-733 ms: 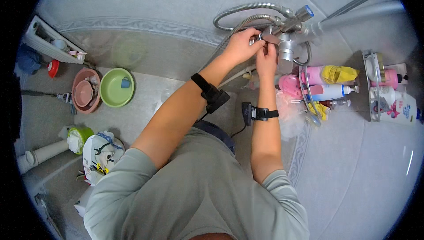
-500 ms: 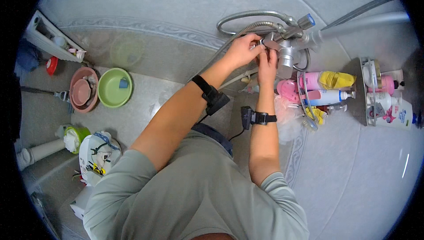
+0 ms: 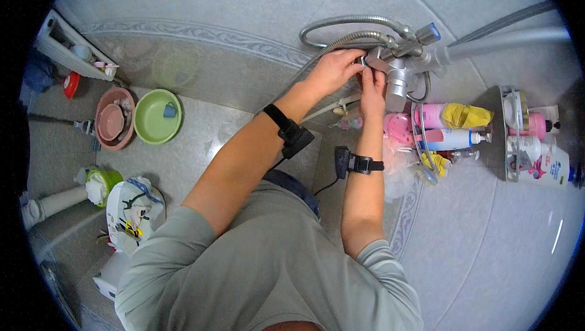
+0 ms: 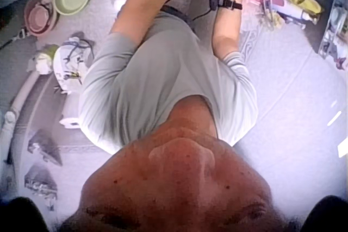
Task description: The person uses pliers to unscrew and remove parts of a shower head assembly, wipes a component with a cloth, and then reattaches the parts by hand.
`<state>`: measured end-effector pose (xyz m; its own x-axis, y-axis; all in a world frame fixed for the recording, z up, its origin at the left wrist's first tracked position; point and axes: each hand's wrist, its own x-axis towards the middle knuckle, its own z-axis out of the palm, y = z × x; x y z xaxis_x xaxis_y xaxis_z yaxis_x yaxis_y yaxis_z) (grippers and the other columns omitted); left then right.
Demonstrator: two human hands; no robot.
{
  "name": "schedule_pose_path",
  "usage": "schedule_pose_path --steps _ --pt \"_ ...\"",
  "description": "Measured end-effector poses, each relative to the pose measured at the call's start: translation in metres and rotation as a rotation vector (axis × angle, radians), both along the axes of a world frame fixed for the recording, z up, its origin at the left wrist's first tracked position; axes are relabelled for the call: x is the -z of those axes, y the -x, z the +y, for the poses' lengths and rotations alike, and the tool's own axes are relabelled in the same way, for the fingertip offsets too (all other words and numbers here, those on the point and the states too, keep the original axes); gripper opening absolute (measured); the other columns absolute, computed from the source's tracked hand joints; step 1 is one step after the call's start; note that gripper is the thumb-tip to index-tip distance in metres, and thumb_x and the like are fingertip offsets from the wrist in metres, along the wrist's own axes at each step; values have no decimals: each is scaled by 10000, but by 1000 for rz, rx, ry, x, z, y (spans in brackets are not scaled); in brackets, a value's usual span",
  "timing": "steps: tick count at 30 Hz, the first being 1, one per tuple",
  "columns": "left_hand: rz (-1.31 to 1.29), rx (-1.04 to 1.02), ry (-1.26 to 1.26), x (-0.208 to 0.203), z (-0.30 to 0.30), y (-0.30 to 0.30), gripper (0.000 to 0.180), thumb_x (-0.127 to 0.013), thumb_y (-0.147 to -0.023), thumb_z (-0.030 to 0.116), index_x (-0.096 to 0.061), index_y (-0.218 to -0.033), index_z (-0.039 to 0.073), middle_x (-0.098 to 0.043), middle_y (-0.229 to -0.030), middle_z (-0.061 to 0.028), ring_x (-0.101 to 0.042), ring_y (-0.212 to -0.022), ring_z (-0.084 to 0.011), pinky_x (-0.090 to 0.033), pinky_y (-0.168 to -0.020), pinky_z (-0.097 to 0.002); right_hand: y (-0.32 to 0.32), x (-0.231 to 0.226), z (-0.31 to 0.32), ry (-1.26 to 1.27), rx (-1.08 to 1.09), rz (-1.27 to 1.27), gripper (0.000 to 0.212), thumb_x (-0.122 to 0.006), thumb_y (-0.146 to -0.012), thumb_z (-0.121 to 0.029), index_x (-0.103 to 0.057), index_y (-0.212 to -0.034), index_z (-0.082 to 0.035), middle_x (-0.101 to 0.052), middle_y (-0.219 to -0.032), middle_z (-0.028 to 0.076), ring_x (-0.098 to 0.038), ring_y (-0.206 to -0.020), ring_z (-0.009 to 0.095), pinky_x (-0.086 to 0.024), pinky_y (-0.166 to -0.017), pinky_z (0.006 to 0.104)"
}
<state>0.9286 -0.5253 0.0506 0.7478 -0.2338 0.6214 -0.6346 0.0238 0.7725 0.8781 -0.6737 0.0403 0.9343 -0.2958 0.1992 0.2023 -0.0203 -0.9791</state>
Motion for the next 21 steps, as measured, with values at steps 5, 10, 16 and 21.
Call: schedule_pose_path --steps 5,10,16,21 --pt "34 -20 -23 -1 -7 2 369 -613 -837 222 -572 -1151 33 -626 -1040 -186 -597 -949 -354 -478 -827 -408 -5 7 -12 -34 -44 -16 327 -527 -959 -199 -474 -1255 -72 -573 -1153 58 -565 -1027 170 -469 -883 327" --pt "62 -38 90 0 -2 15 345 -608 -853 226 -597 -1140 35 -631 -1066 -177 -605 -967 -336 -486 -833 -386 4 -7 16 -217 45 -49 292 -514 -956 -133 -488 -1242 -74 -586 -1130 51 -575 -1002 154 -486 -834 299" --pt "267 -31 204 -8 -8 16 264 -652 -827 194 -677 -1029 27 -667 -1005 -142 -646 -914 -260 -505 -796 -333 1 -5 27 -216 129 -176 249 -530 -938 -83 -531 -1179 -21 -592 -1122 72 -583 -976 169 -493 -828 302" --pt "353 -36 234 -8 -15 14 265 -674 -806 185 -680 -1013 20 -676 -933 -140 -651 -857 -243 -503 -755 -321 -2 -6 24 -260 107 -167 254 -544 -931 -72 -533 -1173 4 -593 -1131 87 -581 -990 180 -486 -864 299"
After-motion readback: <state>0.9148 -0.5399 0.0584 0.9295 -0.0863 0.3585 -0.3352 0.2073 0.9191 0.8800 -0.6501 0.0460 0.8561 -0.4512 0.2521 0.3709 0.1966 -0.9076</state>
